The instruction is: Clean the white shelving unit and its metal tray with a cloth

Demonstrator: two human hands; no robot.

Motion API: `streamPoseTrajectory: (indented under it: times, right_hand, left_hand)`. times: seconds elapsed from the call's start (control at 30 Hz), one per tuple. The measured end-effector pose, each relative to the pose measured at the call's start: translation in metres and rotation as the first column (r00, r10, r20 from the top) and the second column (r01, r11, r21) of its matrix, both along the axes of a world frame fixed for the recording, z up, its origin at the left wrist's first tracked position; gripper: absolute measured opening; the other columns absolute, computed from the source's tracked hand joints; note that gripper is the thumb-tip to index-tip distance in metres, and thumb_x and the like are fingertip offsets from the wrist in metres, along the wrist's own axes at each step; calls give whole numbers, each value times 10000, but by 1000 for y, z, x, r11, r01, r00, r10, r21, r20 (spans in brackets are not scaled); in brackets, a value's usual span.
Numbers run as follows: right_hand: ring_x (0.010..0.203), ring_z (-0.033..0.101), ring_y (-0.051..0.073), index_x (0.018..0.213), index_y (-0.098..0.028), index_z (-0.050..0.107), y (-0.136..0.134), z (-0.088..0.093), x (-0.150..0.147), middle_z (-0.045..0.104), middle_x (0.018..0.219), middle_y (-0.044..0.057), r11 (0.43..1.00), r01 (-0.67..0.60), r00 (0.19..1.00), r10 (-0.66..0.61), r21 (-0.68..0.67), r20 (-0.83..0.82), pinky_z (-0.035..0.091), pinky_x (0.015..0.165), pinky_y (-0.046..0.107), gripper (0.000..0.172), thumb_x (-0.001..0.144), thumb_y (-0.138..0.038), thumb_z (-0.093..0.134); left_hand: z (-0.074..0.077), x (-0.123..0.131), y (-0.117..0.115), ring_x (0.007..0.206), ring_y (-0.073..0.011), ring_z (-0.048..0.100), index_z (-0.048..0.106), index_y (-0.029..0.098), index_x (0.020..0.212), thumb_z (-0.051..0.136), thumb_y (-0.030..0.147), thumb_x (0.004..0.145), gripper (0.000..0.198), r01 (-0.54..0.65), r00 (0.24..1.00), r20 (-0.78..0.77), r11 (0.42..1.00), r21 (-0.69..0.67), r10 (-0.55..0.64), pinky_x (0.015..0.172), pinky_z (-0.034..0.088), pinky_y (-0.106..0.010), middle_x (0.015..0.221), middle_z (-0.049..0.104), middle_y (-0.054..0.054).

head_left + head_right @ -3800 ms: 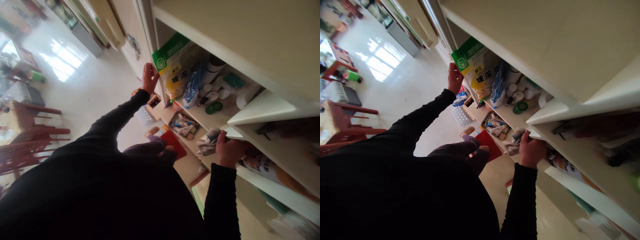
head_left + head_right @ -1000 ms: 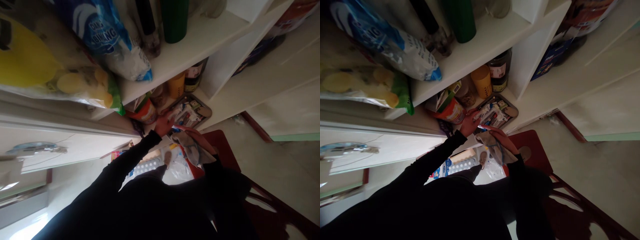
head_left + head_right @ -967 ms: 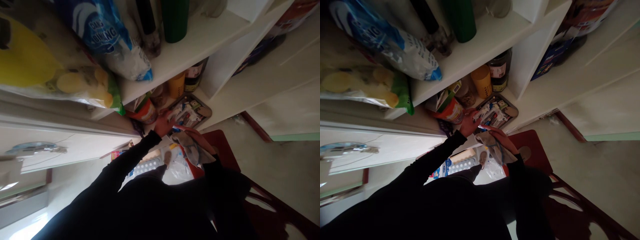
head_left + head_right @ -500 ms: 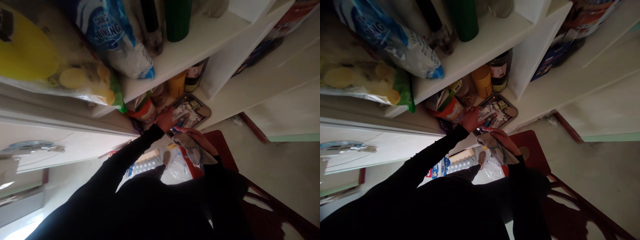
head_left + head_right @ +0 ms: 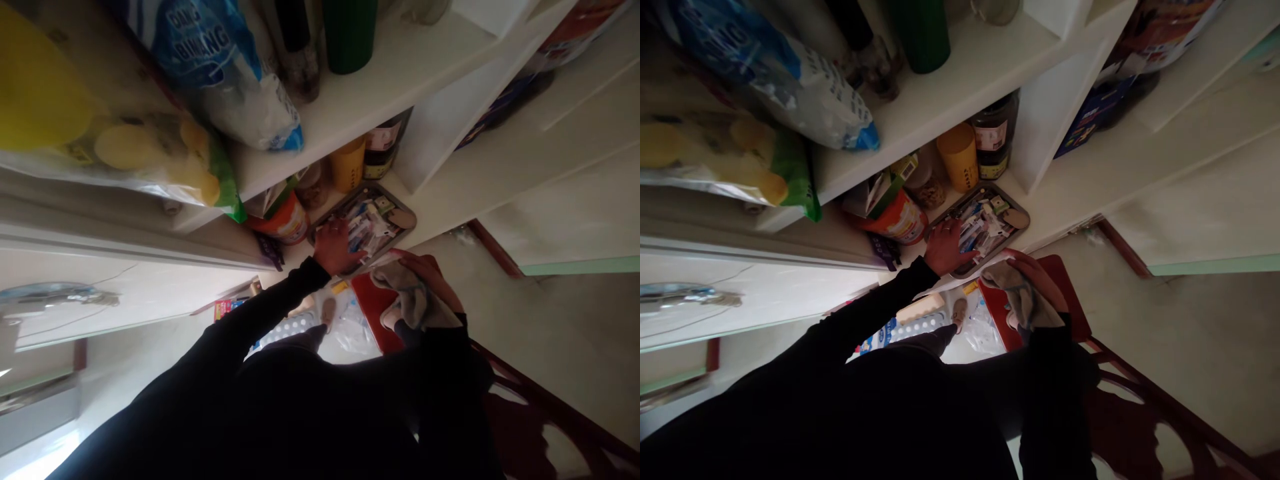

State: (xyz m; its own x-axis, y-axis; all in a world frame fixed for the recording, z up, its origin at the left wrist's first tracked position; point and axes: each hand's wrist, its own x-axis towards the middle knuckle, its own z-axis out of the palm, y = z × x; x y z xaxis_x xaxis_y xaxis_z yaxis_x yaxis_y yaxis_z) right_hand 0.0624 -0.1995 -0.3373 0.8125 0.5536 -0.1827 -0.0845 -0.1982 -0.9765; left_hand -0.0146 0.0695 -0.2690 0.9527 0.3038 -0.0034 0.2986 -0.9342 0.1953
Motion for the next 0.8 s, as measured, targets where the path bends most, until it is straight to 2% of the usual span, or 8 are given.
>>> streamPoseTrajectory:
  times: [0.1,0.2,0.4,0.47,0.53,0.6,0.67,0.8]
  right_hand:
    - [1572,635,358,1060,-307,836,4,-6,4,751,1557,75,999,-46,998,45,-18,-47,424,1420,518,301,769,-278,762]
    - [1586,621,335,986,-314,808,8,-5,4,781,1498,62,997,-83,993,83,1,-87,439,1406,502,220,771,-324,768]
    - [1435,709,332,904,-336,794,11,-2,14,852,1258,34,997,-45,992,38,-56,-119,534,1323,483,161,791,-452,795]
    - [1272,768,334,954,-322,812,10,1,18,856,1176,62,997,31,992,-38,-65,-120,604,1221,491,206,847,-497,787]
    - [1067,789,304,1140,-304,826,10,7,22,843,1094,60,991,134,982,-136,-27,-127,666,1061,484,362,904,-568,753]
    - [920,763,260,1381,-295,777,14,12,26,826,1054,39,977,212,969,-207,28,-137,677,885,432,551,925,-602,735]
    - [847,730,238,1505,-297,722,19,14,33,806,990,15,969,243,964,-236,48,-125,647,787,389,673,905,-598,755]
    - [836,711,248,1373,-285,808,30,10,51,750,832,-13,974,226,974,-226,29,-16,636,833,405,596,845,-561,805]
  left_hand:
    - [10,4,-2,1473,-511,602,694,218,1503,926,608,909,748,-13,1000,20,1000,6,13,1229,528,-666,1624,640,-233]
    - [16,12,-9,1518,-523,558,657,189,1560,920,629,907,831,-1,1000,11,1000,15,1,1259,507,-663,1687,588,-241]
    - [10,23,-26,1675,-504,416,509,144,1736,930,559,899,1025,106,993,-56,991,80,-101,1368,398,-637,1852,424,-236]
    - [6,22,-27,1680,-488,422,491,137,1751,919,505,912,1011,121,989,-88,990,76,-115,1368,398,-619,1845,440,-240]
    - [3,18,-25,1678,-472,436,499,145,1748,884,446,941,944,136,985,-114,988,72,-128,1358,411,-605,1840,455,-232]
    - [3,13,-22,1672,-458,449,502,154,1747,828,403,981,869,147,982,-129,986,80,-136,1342,429,-600,1843,457,-222]
    - [8,7,-20,1664,-447,462,506,151,1742,770,388,1017,808,161,978,-149,982,95,-146,1322,448,-600,1841,461,-221]
    - [25,6,-19,1660,-453,454,548,130,1704,790,453,1000,811,224,966,-159,967,118,-204,1323,444,-600,1847,445,-228]
